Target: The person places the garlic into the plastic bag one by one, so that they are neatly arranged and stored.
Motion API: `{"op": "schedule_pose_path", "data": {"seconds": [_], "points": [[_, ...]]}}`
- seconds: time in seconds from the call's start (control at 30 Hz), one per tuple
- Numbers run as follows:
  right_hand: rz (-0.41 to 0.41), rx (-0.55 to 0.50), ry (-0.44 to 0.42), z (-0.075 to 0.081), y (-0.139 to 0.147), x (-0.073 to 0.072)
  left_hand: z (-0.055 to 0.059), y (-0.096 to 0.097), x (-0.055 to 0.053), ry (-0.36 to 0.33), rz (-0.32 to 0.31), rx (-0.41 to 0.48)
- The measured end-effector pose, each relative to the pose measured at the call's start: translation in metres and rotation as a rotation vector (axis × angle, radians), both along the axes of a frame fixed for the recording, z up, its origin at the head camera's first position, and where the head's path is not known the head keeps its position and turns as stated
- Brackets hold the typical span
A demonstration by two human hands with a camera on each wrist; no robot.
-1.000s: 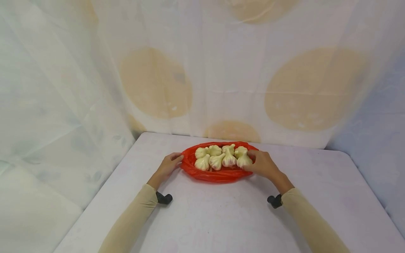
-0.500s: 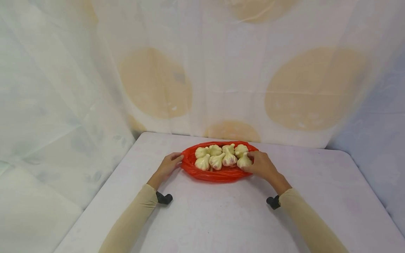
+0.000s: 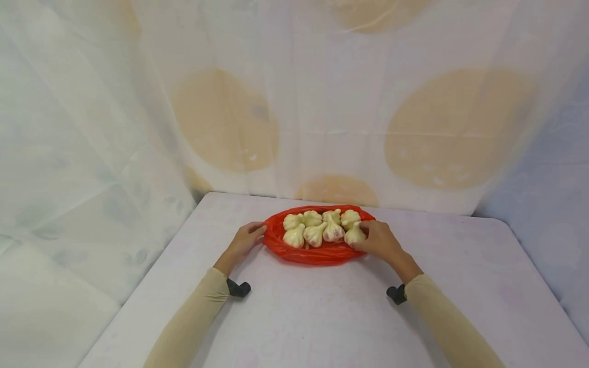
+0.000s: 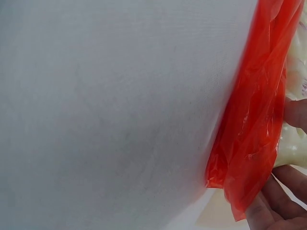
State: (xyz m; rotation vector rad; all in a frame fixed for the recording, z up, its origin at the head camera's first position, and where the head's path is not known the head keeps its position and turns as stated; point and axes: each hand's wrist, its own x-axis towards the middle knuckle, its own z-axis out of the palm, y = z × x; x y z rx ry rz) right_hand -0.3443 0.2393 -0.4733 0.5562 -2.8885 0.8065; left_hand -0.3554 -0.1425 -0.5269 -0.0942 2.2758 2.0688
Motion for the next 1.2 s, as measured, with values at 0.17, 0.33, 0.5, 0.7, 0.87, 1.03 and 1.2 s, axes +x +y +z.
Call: {"op": "schedule_pose_path", "data": {"seconds": [0.17,0.33,0.5,0.7,0.87,1.03,1.2], "points": [[0.009,-0.007,0.003,0.0,0.0,0.001,0.001,0.001,0.0,-0.007,0.006,-0.01],[0.01,-0.015,0.017,0.002,0.002,0.001,0.003,0.003,-0.002,-0.011,0.004,-0.012],[0.001,-0.023,0.024,0.002,0.003,0.0,0.005,0.005,-0.004,-0.017,0.003,-0.006],[-0.014,-0.022,0.036,0.004,0.003,0.001,0.008,0.006,-0.004,-0.018,-0.018,-0.06],[-0.027,-0.049,0.079,0.015,0.007,0.003,0.015,0.002,-0.007,0.019,-0.04,-0.209],[-0.08,-0.084,0.113,0.03,0.015,0.007,0.027,-0.005,-0.008,0.133,-0.003,-0.386],[-0.131,-0.065,0.185,0.042,0.025,0.01,0.038,-0.015,-0.008,0.309,0.047,-0.665]]}}
